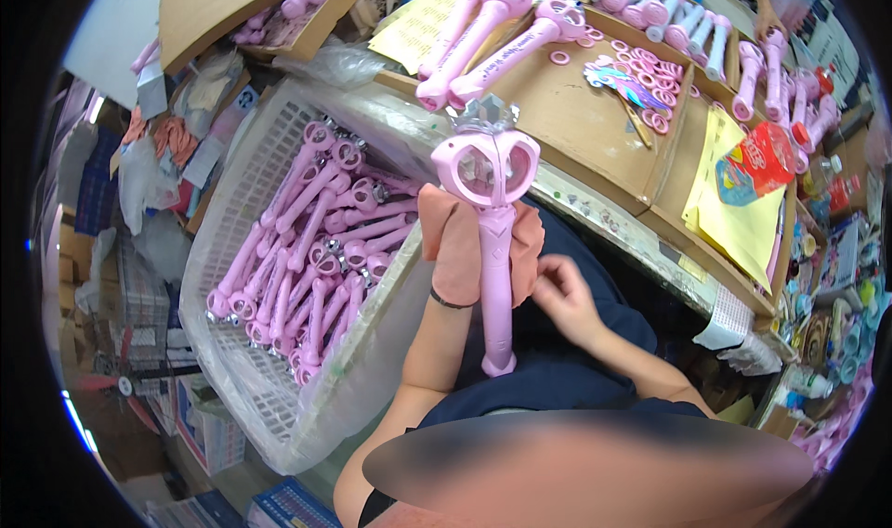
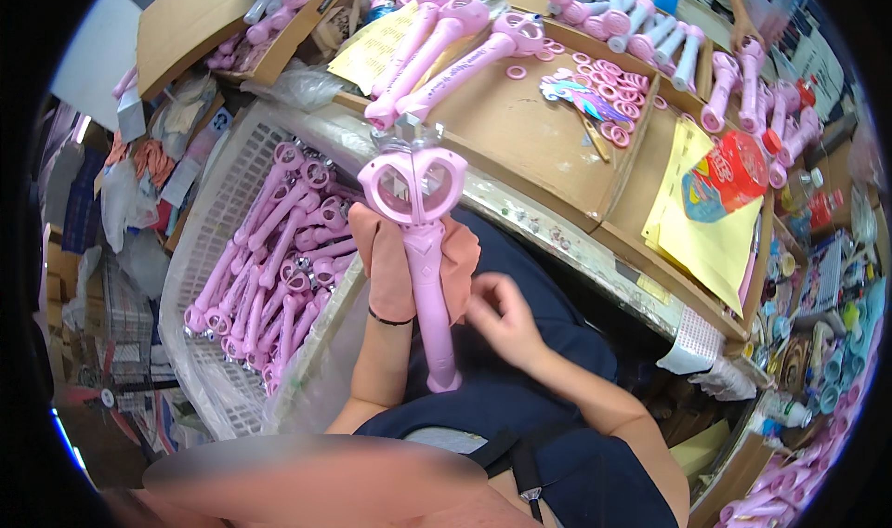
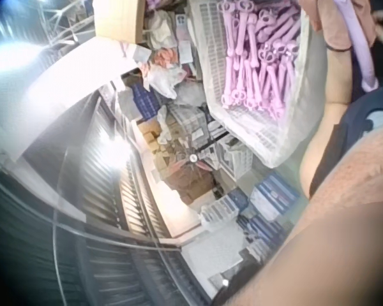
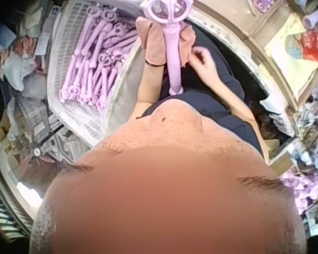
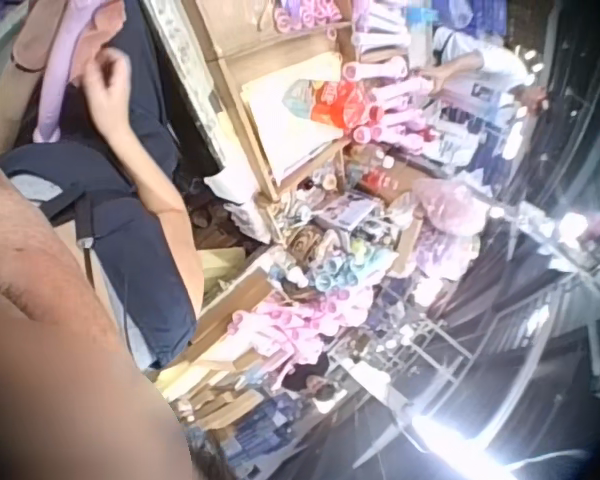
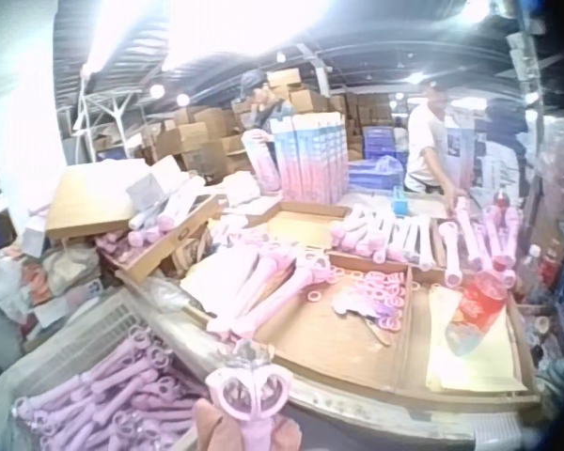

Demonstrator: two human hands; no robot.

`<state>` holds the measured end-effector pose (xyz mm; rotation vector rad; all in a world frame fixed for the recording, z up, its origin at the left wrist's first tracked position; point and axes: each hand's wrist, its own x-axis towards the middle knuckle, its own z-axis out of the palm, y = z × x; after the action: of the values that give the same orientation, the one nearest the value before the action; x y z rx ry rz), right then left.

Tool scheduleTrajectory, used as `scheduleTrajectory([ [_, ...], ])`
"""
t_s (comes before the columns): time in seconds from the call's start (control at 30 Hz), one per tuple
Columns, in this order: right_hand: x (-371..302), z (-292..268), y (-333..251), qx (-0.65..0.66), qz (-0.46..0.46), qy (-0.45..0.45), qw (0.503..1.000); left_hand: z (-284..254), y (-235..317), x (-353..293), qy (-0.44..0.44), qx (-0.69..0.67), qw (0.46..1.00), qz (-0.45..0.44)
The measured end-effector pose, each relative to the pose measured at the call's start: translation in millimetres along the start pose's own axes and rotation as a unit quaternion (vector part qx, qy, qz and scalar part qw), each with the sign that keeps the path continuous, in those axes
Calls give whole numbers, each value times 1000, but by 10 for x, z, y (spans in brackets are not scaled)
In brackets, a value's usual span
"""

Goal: The person assembles pink toy wands by inserting a small metal pin into the wand head, attaching a decorative wing piece, and testing the light function. They repeat this process for multiple wands, placing finished units on the table.

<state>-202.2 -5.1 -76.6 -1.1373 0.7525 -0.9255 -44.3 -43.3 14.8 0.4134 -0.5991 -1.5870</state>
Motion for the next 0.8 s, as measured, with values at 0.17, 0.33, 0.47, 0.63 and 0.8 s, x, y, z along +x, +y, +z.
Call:
scheduleTrajectory([
  [0.17,-158,139,137,-133,157,-109,972,-212,62,-27,31,-38,999,-15],
  [0.33,-205,319,203,50,203,-131,969,-140,-65,-153,129,209,955,165],
  [0.47,-152,355,275,-98,230,-65,966,-196,2,-253,193,245,937,155],
  [0.63,32,340,336,-91,145,-84,982,-400,14,-374,137,508,831,181],
  [0.8,35,319,370,-92,161,-96,978,-516,-61,-304,71,748,523,402],
])
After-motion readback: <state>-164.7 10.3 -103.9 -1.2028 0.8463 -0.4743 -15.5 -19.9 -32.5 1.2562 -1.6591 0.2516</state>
